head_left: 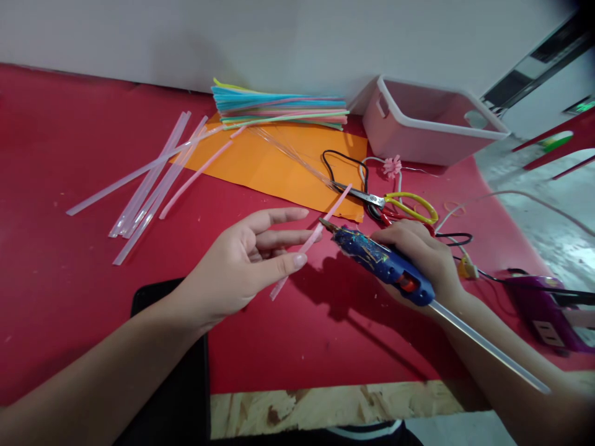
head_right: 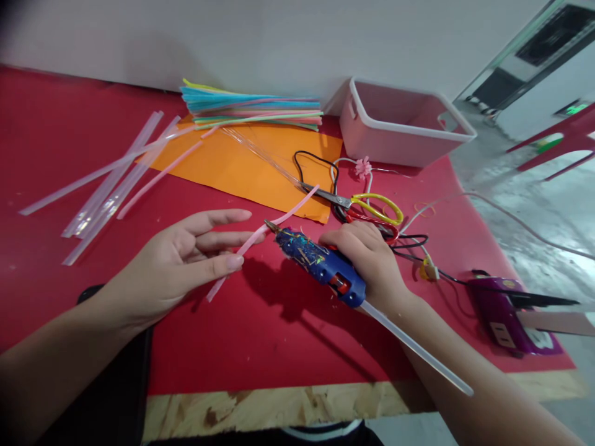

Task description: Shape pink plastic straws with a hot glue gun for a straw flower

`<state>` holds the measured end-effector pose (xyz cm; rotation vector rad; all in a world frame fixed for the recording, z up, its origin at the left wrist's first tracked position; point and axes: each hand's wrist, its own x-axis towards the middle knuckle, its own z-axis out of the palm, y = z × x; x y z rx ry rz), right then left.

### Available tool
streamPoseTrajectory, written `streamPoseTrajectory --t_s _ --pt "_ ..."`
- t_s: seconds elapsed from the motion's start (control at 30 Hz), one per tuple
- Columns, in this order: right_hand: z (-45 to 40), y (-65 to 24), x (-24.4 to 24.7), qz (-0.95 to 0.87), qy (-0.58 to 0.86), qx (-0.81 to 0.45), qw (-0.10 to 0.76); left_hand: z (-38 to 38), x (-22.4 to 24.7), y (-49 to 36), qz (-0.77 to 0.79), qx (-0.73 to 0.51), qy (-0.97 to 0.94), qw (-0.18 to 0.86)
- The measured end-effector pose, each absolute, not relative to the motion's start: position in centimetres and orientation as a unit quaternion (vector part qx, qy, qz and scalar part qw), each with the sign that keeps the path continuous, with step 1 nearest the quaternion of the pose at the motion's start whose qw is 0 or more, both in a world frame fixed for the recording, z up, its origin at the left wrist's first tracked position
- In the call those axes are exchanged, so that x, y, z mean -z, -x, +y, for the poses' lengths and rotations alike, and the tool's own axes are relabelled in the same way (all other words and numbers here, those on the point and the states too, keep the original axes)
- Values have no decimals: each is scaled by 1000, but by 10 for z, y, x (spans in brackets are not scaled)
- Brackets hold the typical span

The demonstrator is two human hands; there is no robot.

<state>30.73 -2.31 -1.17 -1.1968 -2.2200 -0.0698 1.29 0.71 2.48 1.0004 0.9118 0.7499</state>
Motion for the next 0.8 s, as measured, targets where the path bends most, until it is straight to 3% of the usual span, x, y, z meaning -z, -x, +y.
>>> streamPoseTrajectory --t_s 0.8 --pt "-22 -306 9 -843 450 29 292 6 -25 -13 411 -341 -453 714"
